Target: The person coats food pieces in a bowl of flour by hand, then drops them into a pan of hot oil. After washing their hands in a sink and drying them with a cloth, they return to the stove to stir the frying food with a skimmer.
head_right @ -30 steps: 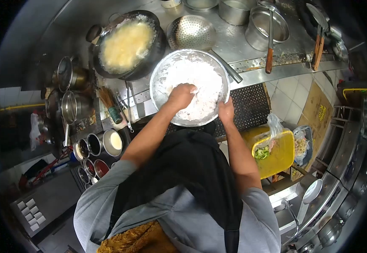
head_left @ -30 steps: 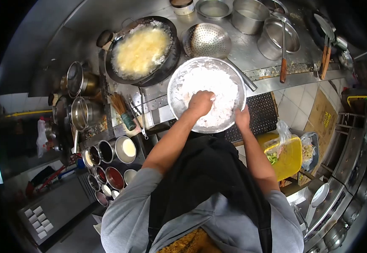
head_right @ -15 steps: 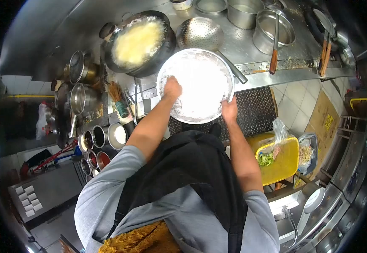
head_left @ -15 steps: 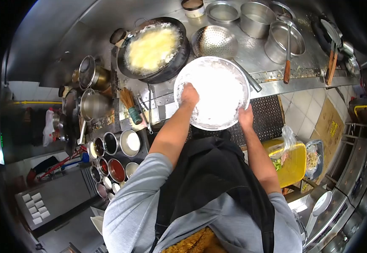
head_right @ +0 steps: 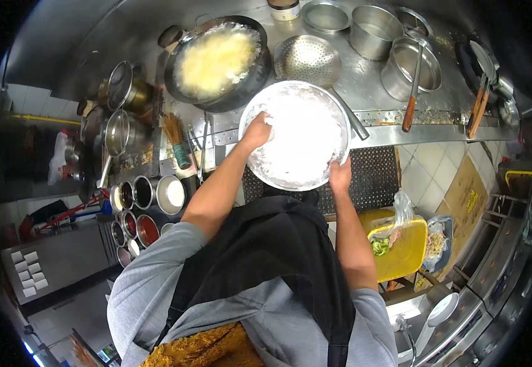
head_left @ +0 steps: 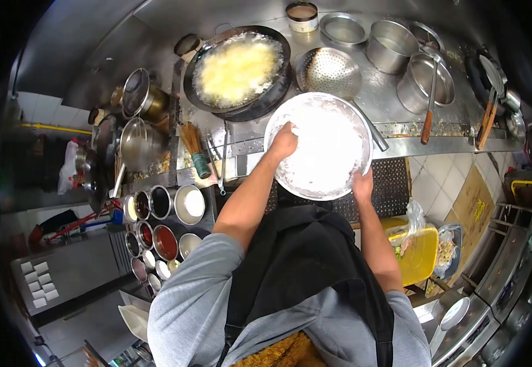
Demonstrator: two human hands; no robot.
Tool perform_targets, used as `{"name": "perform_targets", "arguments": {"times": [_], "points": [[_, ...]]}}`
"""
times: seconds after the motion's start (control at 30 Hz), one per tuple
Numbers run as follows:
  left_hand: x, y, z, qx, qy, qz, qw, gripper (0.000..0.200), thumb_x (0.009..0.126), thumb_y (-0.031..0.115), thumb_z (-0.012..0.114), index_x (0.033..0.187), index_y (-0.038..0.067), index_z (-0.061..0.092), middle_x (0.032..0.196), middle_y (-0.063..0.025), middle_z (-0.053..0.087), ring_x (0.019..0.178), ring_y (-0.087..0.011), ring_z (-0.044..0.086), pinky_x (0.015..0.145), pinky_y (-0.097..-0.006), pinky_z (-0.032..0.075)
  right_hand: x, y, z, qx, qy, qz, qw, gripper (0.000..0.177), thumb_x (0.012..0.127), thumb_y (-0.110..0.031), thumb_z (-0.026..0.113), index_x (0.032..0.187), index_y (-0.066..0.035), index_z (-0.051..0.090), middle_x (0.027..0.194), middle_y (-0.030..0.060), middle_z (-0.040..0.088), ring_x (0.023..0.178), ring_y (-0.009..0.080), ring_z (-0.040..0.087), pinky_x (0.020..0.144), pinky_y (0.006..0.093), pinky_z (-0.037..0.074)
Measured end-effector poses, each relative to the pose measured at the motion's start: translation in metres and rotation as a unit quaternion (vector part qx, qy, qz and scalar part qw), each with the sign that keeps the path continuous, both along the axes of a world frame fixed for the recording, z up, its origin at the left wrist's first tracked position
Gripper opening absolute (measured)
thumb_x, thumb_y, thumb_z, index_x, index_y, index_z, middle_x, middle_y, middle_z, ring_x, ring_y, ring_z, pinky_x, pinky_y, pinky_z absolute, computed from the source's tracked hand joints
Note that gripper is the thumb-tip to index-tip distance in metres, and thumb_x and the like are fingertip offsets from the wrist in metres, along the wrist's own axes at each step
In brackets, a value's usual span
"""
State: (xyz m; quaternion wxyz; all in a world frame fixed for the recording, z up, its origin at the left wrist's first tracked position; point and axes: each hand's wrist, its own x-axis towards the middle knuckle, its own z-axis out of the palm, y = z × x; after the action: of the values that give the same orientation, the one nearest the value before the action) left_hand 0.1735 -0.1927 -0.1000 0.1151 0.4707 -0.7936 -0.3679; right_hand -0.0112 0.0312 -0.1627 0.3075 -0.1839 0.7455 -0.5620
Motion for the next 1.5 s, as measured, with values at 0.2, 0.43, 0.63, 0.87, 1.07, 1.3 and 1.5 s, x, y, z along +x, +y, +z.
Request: {"name": "perform_targets", "arguments": {"times": [0.2,0.43,0.63,0.87,1.07,1.3,1.5], "points": [[-0.007,0.009,0.006,0.469,0.331,0.132,0.808,0.036,0.087,0.010,0.052,0.123,0.008,0.048,0.111,-0.0082,0.056,0.097,-0.0238,0.056,0.075,-0.0420,0.049,-0.004,0.001,-0.013,0.046,0.039,0.013,0.998,0.047,0.080,-0.011,0.050,0.125,0.005,0.047,0.114,0.0215,0.062,0.106,0.0325,0.059,0.095,0.0374,0.042],[-0.008,-0.006,-0.015,0.634,0.367,0.115,0.670,0.042,0.089,0.019,0.060,0.129,0.012,0.047,0.120,-0.0053,0.054,0.106,-0.0245,0.058,0.086,-0.0472,0.045,-0.004,0.002,-0.005,0.076,0.056,0.007,0.996,0.049,0.080,-0.012,0.051,0.125,0.005,0.048,0.115,0.0230,0.061,0.109,0.0327,0.059,0.095,0.0379,0.043],[-0.016,0.013,0.003,0.570,0.437,0.136,0.682,0.034,0.086,0.011,0.062,0.119,0.011,0.054,0.114,-0.0063,0.060,0.099,-0.0219,0.060,0.086,-0.0393,0.046,-0.006,0.004,-0.020,0.062,0.045,0.005,0.997,0.046,0.079,-0.011,0.052,0.122,0.008,0.049,0.111,0.0209,0.062,0.103,0.0301,0.060,0.093,0.0357,0.044],[-0.018,0.028,0.015,0.572,0.422,0.142,0.689,0.024,0.089,0.016,0.062,0.112,0.010,0.056,0.102,-0.0085,0.060,0.088,-0.0194,0.059,0.076,-0.0316,0.048,-0.002,0.002,0.000,0.042,0.040,0.005,0.998,0.049,0.078,-0.010,0.050,0.124,0.008,0.048,0.115,0.0217,0.060,0.107,0.0298,0.058,0.095,0.0356,0.043],[-0.030,0.019,0.021,0.587,0.381,0.160,0.697,0.023,0.094,0.030,0.060,0.092,0.007,0.059,0.067,-0.0003,0.051,0.050,-0.0103,0.047,0.038,-0.0266,0.033,-0.004,0.001,-0.011,0.043,0.039,0.002,0.998,0.047,0.078,-0.008,0.050,0.122,0.008,0.048,0.114,0.0234,0.061,0.107,0.0326,0.059,0.096,0.0367,0.042],[-0.048,0.012,0.050,0.433,0.277,0.057,0.856,0.033,0.094,0.035,0.059,0.085,0.003,0.063,0.061,-0.0004,0.053,0.048,-0.0080,0.045,0.041,-0.0221,0.035,-0.002,0.002,-0.001,0.060,0.050,0.005,0.997,0.046,0.080,-0.010,0.053,0.122,0.006,0.049,0.112,0.0229,0.062,0.106,0.0315,0.060,0.094,0.0367,0.043],[-0.038,-0.064,0.112,-0.013,0.121,-0.020,0.992,0.040,0.089,0.038,0.063,0.073,0.001,0.061,0.062,-0.0130,0.059,0.058,-0.0304,0.055,0.059,-0.0401,0.047,-0.001,0.000,0.002,0.043,0.004,0.010,0.999,0.049,0.081,-0.006,0.049,0.127,0.008,0.046,0.117,0.0198,0.060,0.108,0.0272,0.057,0.096,0.0348,0.042]]}}
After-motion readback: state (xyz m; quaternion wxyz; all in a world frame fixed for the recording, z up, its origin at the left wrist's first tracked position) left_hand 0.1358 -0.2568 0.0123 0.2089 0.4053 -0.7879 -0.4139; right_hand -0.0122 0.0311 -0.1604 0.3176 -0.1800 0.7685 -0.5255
